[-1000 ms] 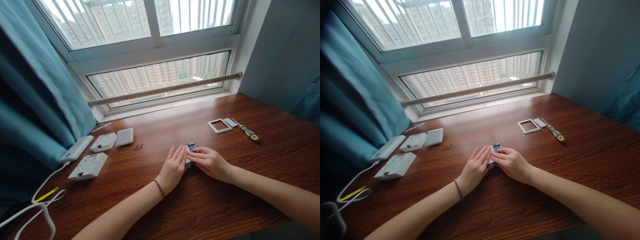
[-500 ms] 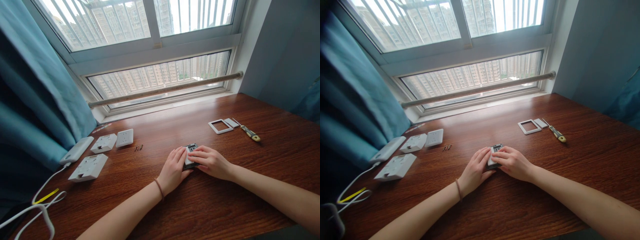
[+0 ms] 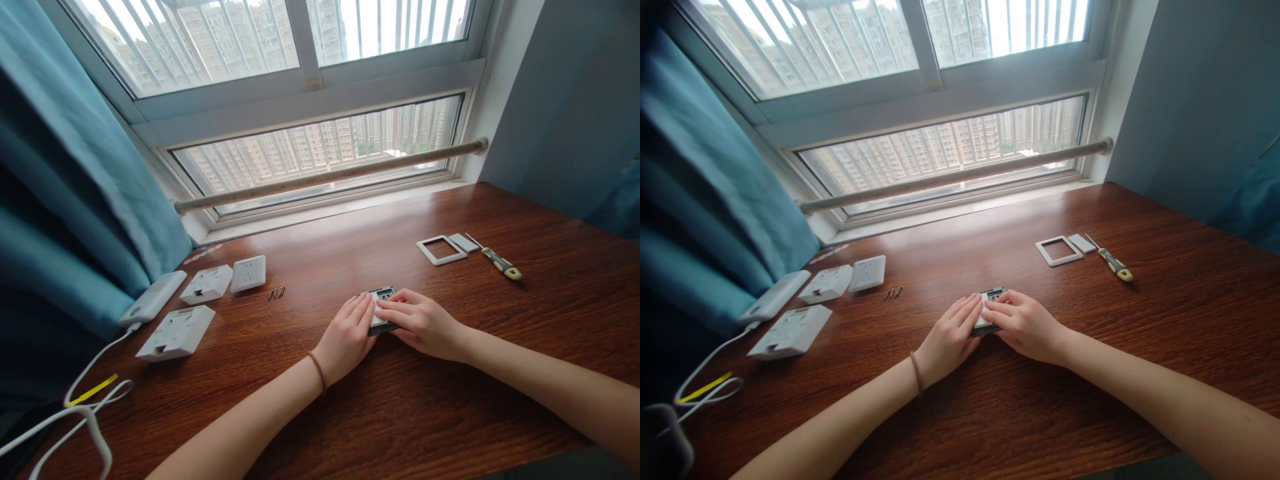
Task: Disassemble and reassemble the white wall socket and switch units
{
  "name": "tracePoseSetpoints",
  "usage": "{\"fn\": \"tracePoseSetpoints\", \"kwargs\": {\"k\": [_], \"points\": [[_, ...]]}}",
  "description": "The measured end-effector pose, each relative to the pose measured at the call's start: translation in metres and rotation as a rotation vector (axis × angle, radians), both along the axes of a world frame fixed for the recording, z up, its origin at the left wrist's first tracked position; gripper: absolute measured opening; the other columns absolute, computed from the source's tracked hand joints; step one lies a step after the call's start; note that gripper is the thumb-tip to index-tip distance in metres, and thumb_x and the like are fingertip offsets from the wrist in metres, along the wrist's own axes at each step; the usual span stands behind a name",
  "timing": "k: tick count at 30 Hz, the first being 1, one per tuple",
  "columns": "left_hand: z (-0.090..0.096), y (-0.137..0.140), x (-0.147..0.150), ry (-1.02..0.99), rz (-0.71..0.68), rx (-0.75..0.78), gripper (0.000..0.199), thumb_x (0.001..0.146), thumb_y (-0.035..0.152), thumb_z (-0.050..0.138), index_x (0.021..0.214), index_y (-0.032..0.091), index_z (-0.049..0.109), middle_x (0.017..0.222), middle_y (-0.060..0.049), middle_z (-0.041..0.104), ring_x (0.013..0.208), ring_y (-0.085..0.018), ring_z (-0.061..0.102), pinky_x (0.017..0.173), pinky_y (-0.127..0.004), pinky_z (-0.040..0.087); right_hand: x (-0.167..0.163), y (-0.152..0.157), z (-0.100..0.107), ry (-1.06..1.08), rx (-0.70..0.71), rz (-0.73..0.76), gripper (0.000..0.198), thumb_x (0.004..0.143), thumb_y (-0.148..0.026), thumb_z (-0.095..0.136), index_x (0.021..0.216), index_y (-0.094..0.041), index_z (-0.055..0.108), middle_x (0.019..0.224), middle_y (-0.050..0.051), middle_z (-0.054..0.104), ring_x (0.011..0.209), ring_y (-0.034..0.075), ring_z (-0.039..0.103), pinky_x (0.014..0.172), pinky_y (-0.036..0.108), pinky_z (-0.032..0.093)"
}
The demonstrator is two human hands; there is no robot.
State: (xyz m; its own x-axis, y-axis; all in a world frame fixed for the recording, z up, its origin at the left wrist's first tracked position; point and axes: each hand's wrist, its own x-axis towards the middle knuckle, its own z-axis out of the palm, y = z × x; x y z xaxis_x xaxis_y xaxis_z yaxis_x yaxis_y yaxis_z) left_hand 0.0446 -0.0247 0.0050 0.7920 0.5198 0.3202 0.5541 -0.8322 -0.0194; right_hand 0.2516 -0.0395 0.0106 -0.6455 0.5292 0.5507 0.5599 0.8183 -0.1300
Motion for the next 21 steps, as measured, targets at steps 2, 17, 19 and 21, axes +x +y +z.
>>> {"fn": "tracePoseSetpoints", "kwargs": {"k": [2, 17, 19, 21], "points": [[-0.001, -0.001, 0.000, -0.008, 0.000, 0.004, 0.046, 0.086, 0.026, 0.041, 0.126, 0.002, 0.042, 0.132, -0.018, 0.044, 0.125, -0.026, 0.039, 0.104, -0.042, 0.036, 0.000, 0.000, 0.000, 0.007, 0.002, -0.003, 0.035, 0.080, -0.014, 0.051, 0.114, -0.017, 0.055, 0.114, 0.006, 0.062, 0.094, 0.019, 0.054, 0.085, 0.034, 0.048], [0.001, 0.001, -0.001, -0.181, 0.002, -0.149, 0.056, 0.080, 0.045, 0.052, 0.123, 0.011, 0.041, 0.132, -0.018, 0.039, 0.128, -0.031, 0.027, 0.104, -0.052, 0.030, 0.047, 0.040, 0.004, 0.154, -0.029, -0.314, 0.024, 0.084, -0.031, 0.052, 0.103, -0.018, 0.061, 0.101, 0.008, 0.063, 0.095, 0.020, 0.056, 0.086, 0.033, 0.045], [0.000, 0.001, -0.002, -0.177, 0.001, -0.154, 0.055, 0.081, 0.045, 0.051, 0.124, 0.012, 0.040, 0.134, -0.018, 0.036, 0.130, -0.031, 0.023, 0.105, -0.052, 0.028, 0.074, 0.056, 0.006, 0.091, -0.011, -0.648, 0.021, 0.084, -0.027, 0.050, 0.096, -0.018, 0.064, 0.095, 0.007, 0.066, 0.092, 0.020, 0.057, 0.085, 0.031, 0.043], [-0.001, 0.000, -0.002, -0.172, 0.006, -0.162, 0.054, 0.081, 0.044, 0.051, 0.124, 0.012, 0.039, 0.135, -0.017, 0.034, 0.131, -0.031, 0.020, 0.106, -0.052, 0.027, 0.105, 0.069, 0.006, 0.012, -0.029, -0.919, 0.022, 0.083, -0.027, 0.049, 0.094, -0.018, 0.066, 0.092, 0.007, 0.068, 0.089, 0.023, 0.057, 0.080, 0.033, 0.043]]}}
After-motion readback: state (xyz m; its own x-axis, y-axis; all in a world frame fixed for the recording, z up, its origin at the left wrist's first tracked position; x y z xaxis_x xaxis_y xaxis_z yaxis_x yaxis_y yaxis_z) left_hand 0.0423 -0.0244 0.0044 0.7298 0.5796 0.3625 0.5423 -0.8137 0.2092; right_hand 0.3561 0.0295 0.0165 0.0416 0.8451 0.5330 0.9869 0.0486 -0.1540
